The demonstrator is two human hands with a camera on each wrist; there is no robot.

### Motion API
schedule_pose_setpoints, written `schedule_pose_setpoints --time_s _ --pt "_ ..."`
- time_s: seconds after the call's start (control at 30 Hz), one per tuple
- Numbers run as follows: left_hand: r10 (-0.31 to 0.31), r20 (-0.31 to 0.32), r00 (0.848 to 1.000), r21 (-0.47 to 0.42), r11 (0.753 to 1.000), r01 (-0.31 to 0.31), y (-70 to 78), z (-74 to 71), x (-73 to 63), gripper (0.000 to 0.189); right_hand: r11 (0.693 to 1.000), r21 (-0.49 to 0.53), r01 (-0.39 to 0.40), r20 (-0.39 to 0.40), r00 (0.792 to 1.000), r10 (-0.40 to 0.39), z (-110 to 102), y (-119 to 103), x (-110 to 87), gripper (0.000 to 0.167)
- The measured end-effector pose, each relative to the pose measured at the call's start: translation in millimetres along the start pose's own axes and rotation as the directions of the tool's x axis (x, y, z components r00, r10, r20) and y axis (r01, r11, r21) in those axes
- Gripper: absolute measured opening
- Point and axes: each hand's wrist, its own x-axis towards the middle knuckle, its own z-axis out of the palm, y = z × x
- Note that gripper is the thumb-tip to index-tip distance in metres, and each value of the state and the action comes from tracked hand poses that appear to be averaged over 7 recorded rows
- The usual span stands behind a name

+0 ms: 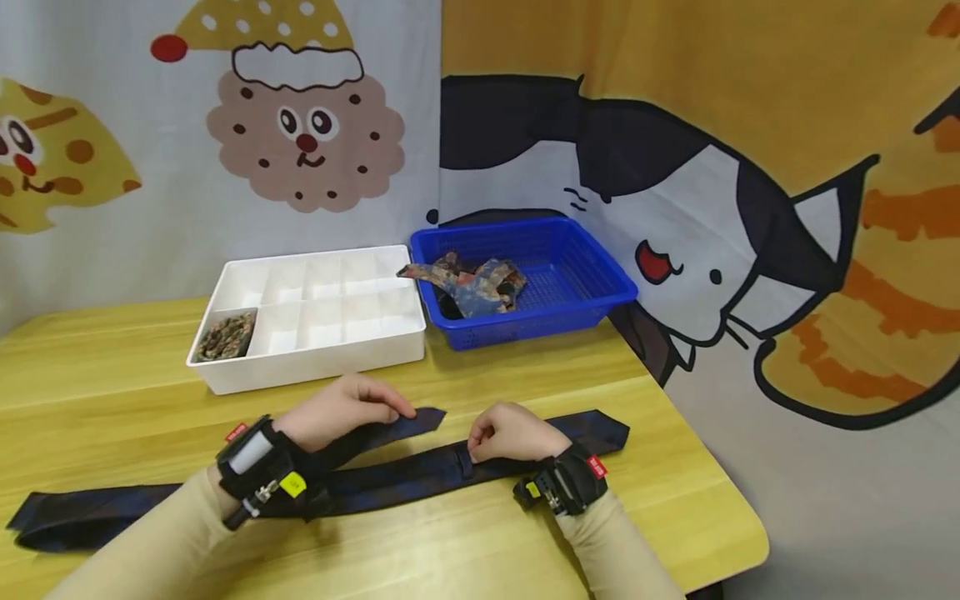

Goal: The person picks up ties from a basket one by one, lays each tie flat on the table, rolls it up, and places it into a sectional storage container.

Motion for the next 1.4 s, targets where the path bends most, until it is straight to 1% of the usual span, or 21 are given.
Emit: schedule_pose_setpoints --time_s 0.03,0.1,0.17,0.2,0.33,0.47,0.57,0.63,0.7,0.73,0.83,0.93,0.97,1.0,1.07,1.13,1.17,1.23,1.3,1.33,1.4 --pt "-0.016 0.033 0.999 -0.004 1.0 0.016 -1.4 3.1 -0.1 0.021 1.0 0.001 0.001 0.0 1.0 -0.001 -0.5 -0.7 0.3 0.004" --pt "-0.033 0.103 0.994 0.023 0.999 0.031 -6.9 12.1 0.8 0.019 1.0 -0.006 -0.005 0.002 1.0 0.005 -1.6 -1.3 0.9 0.005" --pt "-0.052 0.141 0.989 0.052 0.998 0.045 -12.2 21.6 2.0 0.019 1.0 -0.013 -0.004 0.004 1.0 0.004 -2.4 -1.6 1.7 0.006" --pt "-0.06 0.145 0.988 0.059 0.997 0.052 -14.1 25.3 2.5 0.018 1.0 -0.015 0.0 0.005 1.0 0.0 -2.6 -1.4 2.3 0.006" --pt "-0.063 0.117 0.991 0.064 0.996 0.056 -16.0 36.3 8.2 0.018 0.998 -0.019 0.052 0.015 0.999 -0.052 -3.4 1.4 3.5 0.01" --pt "-0.048 0.129 0.99 0.008 0.999 0.047 -14.9 43.0 14.4 0.02 0.995 -0.014 0.103 0.041 0.994 -0.103 -3.2 3.7 1.8 0.012" --pt "-0.053 0.134 0.99 -0.024 0.998 0.057 -15.2 45.1 14.6 0.021 0.995 -0.004 0.098 0.056 0.994 -0.097 -0.7 -0.4 2.1 0.01" --pt "-0.082 0.14 0.987 -0.011 0.996 0.085 -15.1 44.8 12.5 0.022 0.996 0.008 0.086 0.066 0.994 -0.086 1.3 -5.4 3.3 0.01" --pt "-0.116 0.16 0.98 0.016 0.993 0.115 -14.1 44.0 9.9 0.028 0.998 0.021 0.065 0.081 0.994 -0.066 0.3 -7.7 3.5 0.009" --pt "-0.135 0.18 0.974 0.014 0.991 0.135 -13.2 43.5 8.6 0.032 0.998 0.026 0.054 0.092 0.994 -0.056 -2.0 -8.0 1.9 0.01" --pt "-0.188 0.251 0.949 -0.01 0.98 0.197 -9.7 41.0 4.6 0.05 0.999 0.045 0.029 0.121 0.992 -0.034 -19.0 -3.2 -9.8 0.012" --pt "-0.223 0.304 0.926 -0.055 0.967 0.251 -8.7 35.7 -1.7 0.059 0.999 0.041 -0.022 0.13 0.991 0.017 -47.1 4.0 -30.1 0.017" --pt "-0.227 0.308 0.924 -0.057 0.965 0.256 -9.7 33.5 -4.8 0.06 0.998 0.034 -0.046 0.132 0.99 0.041 -57.8 6.8 -37.2 0.019" --pt "-0.23 0.308 0.923 -0.06 0.964 0.26 -11.0 31.1 -8.1 0.06 0.997 0.029 -0.076 0.133 0.989 0.072 -68.3 10.4 -44.4 0.021" --pt "-0.233 0.301 0.925 -0.052 0.964 0.26 -13.2 25.6 -14.7 0.059 0.985 0.024 -0.169 0.113 0.98 0.166 -88.7 17.4 -60.3 0.021" --pt "-0.23 0.296 0.927 -0.042 0.966 0.253 -15.3 20.1 -20.2 0.058 0.962 0.018 -0.271 0.081 0.96 0.269 -105.8 28.5 -75.7 0.02" --pt "-0.226 0.295 0.928 -0.037 0.968 0.248 -16.0 17.4 -22.6 0.057 0.948 0.018 -0.318 0.062 0.947 0.316 -112.4 34.8 -82.4 0.019" --pt "-0.22 0.294 0.93 -0.034 0.97 0.24 -17.2 12.5 -26.8 0.055 0.917 0.034 -0.397 0.026 0.918 0.396 -120.6 47.9 -94.4 0.015" --pt "-0.21 0.295 0.932 -0.036 0.972 0.231 -18.7 8.3 -30.0 0.053 0.897 0.062 -0.437 0.005 0.899 0.437 -121.3 62.1 -101.6 0.015" --pt "-0.21 0.294 0.932 -0.034 0.973 0.23 -19.2 6.2 -31.4 0.052 0.892 0.081 -0.445 0.006 0.895 0.446 -119.6 68.4 -103.5 0.016" --pt "-0.212 0.302 0.93 -0.032 0.972 0.232 -21.2 1.3 -33.5 0.051 0.893 0.099 -0.438 -0.008 0.897 0.441 -113.5 78.2 -106.1 0.017"
